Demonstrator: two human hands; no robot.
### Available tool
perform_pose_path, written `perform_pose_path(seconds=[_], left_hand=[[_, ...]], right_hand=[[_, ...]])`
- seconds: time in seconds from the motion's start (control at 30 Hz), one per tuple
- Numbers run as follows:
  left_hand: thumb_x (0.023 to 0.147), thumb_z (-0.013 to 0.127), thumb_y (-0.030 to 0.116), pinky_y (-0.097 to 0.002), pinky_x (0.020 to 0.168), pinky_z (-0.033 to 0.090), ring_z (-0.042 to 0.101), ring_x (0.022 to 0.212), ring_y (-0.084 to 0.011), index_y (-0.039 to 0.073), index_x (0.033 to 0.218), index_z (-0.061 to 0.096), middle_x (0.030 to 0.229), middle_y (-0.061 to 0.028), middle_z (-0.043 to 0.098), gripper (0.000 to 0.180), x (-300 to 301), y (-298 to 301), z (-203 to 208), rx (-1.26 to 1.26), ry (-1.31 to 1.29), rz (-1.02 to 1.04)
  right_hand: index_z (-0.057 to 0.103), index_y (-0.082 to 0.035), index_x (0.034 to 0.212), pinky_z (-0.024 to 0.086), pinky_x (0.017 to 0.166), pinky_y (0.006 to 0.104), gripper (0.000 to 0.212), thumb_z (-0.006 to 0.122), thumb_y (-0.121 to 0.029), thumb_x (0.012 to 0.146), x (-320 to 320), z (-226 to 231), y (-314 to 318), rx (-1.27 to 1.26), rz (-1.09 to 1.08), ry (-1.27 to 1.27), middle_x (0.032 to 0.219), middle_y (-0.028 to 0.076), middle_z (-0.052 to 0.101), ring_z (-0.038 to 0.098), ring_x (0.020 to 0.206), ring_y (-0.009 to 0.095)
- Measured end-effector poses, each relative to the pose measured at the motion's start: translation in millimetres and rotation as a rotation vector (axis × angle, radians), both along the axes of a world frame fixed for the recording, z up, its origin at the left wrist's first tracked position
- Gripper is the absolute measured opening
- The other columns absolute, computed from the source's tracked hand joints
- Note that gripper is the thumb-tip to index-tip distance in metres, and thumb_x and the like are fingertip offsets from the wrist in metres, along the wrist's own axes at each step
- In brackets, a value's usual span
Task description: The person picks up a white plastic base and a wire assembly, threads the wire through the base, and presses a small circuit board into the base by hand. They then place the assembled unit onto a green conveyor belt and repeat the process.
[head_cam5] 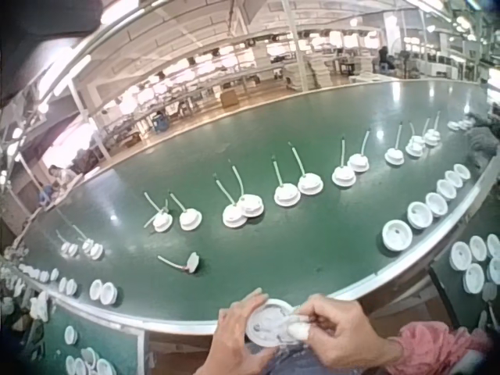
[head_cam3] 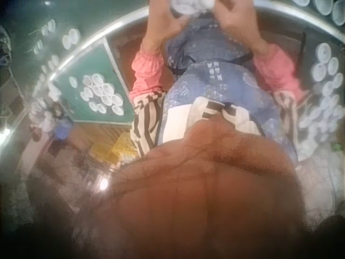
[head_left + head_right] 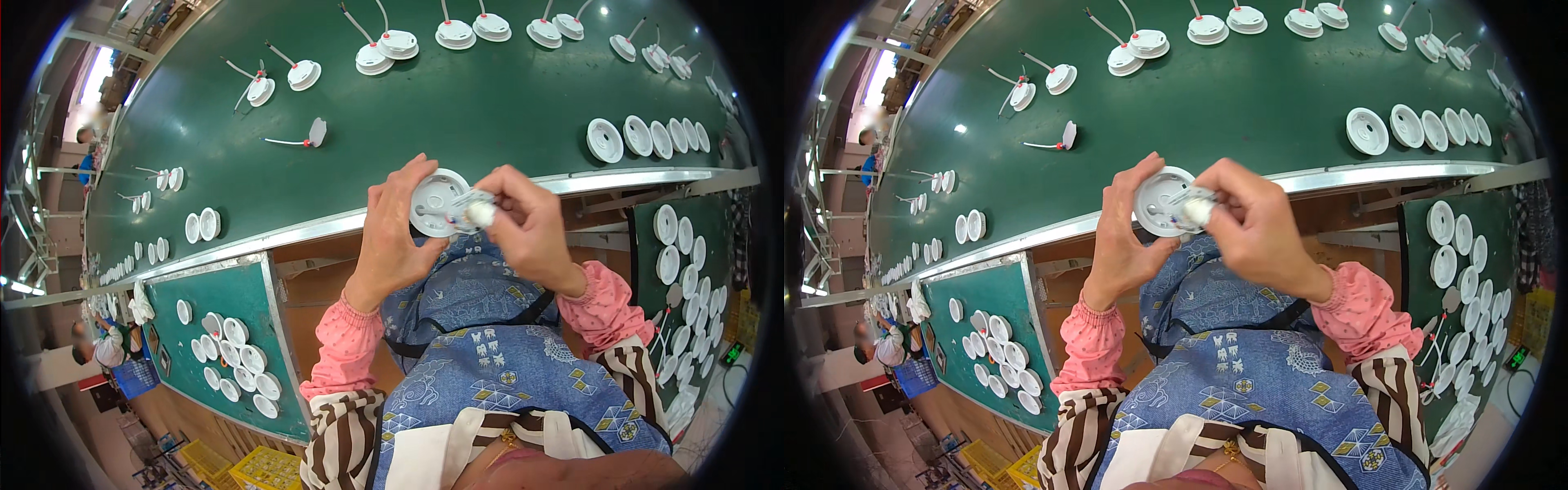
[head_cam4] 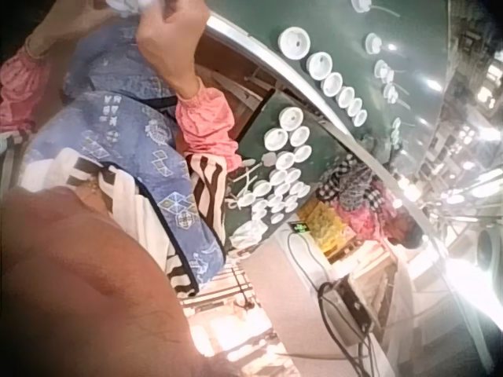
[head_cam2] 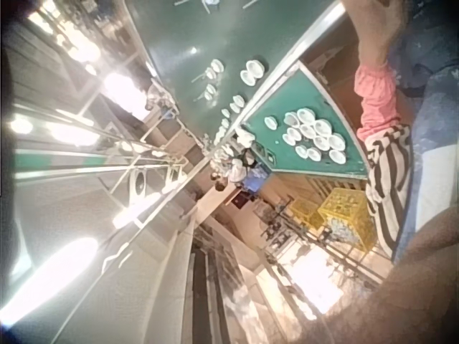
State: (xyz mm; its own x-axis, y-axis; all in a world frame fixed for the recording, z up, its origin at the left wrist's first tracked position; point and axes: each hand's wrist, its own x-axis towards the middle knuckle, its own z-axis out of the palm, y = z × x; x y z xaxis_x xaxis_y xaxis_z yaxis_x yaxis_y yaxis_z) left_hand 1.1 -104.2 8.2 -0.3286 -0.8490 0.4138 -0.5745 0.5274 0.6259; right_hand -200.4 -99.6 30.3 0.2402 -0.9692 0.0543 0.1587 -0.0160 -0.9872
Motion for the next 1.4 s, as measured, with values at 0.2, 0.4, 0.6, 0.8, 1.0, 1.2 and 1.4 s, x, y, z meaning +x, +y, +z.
perform_pose_path(seconds=[0.2,0.4,0.6,0.8,1.0,1.2,1.4], left_hand=[[0.062,0.075,-0.002,-0.0411,0.093,0.049,0.056,0.110,-0.0345,0.001,0.134,0.049,0.120,-0.0184,0.057,0.078,-17,9,4,0.095,0.164,0.033],[0.069,0.075,-0.003,-0.0391,0.076,0.057,0.063,0.101,-0.0373,0.002,0.137,0.045,0.123,-0.0207,0.052,0.075,-27,11,9,-0.009,0.066,0.017],[0.062,0.077,-0.003,-0.0405,0.094,0.048,0.056,0.113,-0.0338,-0.001,0.134,0.050,0.123,-0.0177,0.057,0.077,-29,15,-6,-0.062,0.159,0.039],[0.063,0.079,-0.003,-0.0399,0.094,0.049,0.056,0.113,-0.0335,0.000,0.134,0.050,0.124,-0.0169,0.057,0.077,-37,15,-14,-0.159,0.143,0.082],[0.063,0.081,-0.005,-0.0424,0.093,0.052,0.055,0.117,-0.0372,-0.001,0.137,0.046,0.129,-0.0187,0.053,0.082,-40,15,-13,-0.111,0.076,0.060],[0.064,0.078,-0.007,-0.0438,0.092,0.051,0.056,0.116,-0.0377,-0.002,0.137,0.047,0.128,-0.0195,0.054,0.079,-42,18,-18,-0.148,0.087,0.050],[0.068,0.074,-0.010,-0.0412,0.097,0.050,0.056,0.119,-0.0353,-0.002,0.149,0.034,0.132,-0.0199,0.051,0.090,-38,20,-15,0.083,0.159,0.022]], right_hand=[[0.061,0.001,0.092,0.049,0.055,0.0382,0.017,0.063,0.007,0.076,10,-7,0,-0.525,-0.203,0.515,0.083,0.013,0.061,0.064,0.063,0.029],[0.060,0.002,0.092,0.049,0.057,0.0415,0.019,0.062,0.006,0.074,16,-14,4,-0.571,-0.241,0.499,0.083,0.015,0.060,0.063,0.066,0.035],[0.057,0.001,0.089,0.047,0.056,0.0433,0.014,0.060,0.004,0.075,9,-9,3,-0.455,-0.153,0.503,0.081,0.016,0.059,0.061,0.065,0.036],[0.055,0.000,0.086,0.045,0.056,0.0442,0.012,0.058,0.002,0.075,8,-12,0,-0.498,-0.195,0.529,0.080,0.016,0.059,0.059,0.064,0.038],[0.054,0.000,0.087,0.046,0.056,0.0454,0.015,0.060,0.001,0.073,0,-18,-3,-0.448,-0.103,0.447,0.080,0.016,0.058,0.059,0.065,0.039],[0.054,0.000,0.090,0.048,0.057,0.0457,0.019,0.063,0.000,0.074,6,-21,5,-0.615,-0.170,0.562,0.084,0.015,0.058,0.061,0.067,0.039],[0.055,-0.001,0.090,0.049,0.059,0.0461,0.017,0.062,0.000,0.075,1,-25,-3,-0.551,-0.141,0.500,0.085,0.016,0.060,0.062,0.070,0.039]])
